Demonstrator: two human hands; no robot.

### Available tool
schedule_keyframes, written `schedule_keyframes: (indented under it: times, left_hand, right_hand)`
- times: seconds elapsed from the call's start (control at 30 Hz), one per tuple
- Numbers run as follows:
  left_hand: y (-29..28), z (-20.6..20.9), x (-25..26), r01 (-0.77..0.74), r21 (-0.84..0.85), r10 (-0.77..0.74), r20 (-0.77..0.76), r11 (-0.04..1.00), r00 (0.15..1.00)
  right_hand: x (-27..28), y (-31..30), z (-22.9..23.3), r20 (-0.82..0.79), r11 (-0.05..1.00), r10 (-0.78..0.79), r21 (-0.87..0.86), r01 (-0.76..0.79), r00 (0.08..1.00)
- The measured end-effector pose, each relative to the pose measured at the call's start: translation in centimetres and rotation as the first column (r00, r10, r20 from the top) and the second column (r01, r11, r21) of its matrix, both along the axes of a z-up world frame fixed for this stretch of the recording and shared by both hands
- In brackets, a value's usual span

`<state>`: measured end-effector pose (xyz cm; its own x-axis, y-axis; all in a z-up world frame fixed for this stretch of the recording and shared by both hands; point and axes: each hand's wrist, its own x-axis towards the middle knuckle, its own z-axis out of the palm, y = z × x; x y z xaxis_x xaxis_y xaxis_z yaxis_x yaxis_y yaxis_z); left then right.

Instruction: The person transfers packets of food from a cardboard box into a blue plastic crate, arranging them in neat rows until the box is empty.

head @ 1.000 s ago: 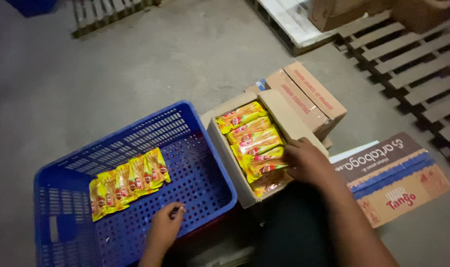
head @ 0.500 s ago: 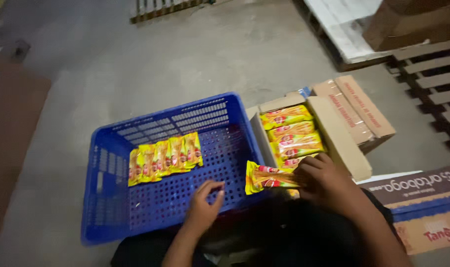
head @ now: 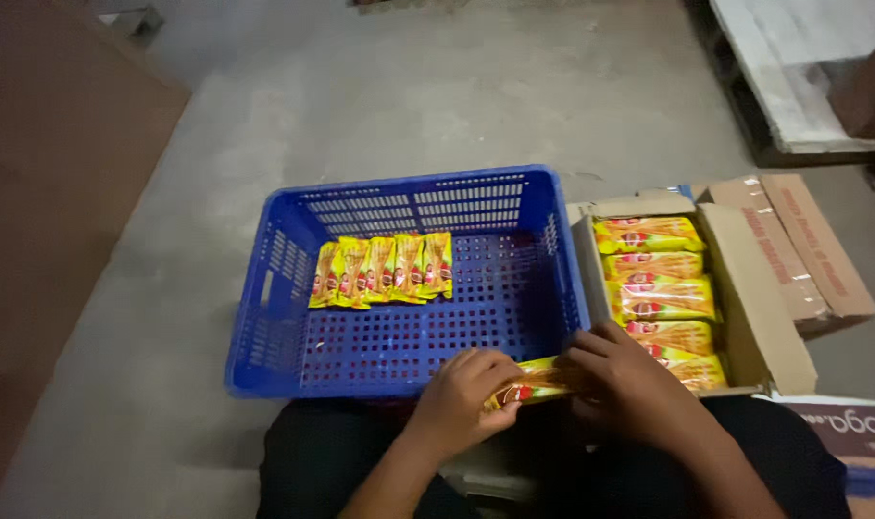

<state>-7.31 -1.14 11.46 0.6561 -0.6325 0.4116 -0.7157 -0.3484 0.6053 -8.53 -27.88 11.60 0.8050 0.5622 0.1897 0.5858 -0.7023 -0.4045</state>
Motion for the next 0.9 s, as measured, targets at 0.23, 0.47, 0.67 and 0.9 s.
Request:
schedule_keyframes:
  times: [0.23,0.47,0.67,0.9]
  left_hand:
    - [1.9,-1.7,0.5,-0.096,-0.119,0.103,0.052,0.988,0.993]
    - [4.7,-4.6,4.2,-0.438,0.039,0.439,-0.091,0.898,0.894]
    - [4.0,-8.6,11.6,-0.641,0.060,0.640,-0.167,0.766,0.750]
    - [-2.7,-20.4,22.7,-0.791,0.083,0.657,-0.612,0.607,0.440]
  right_hand:
    - [0.2,0.9,-0.3,0.037,0.974,-0.081,0.215,0.072,0.996]
    - [2.0,-2.9,-11.1,0.088,0.869,-0.485,0.165,0.467,0.870]
    - [2.1,-1.2,-14.0,0.010,0.820,-0.561,-0.124,0.558,0.827]
    - [1.5,-1.2,-14.5,0.031,0.764,-0.612,-0.238,0.600,0.790]
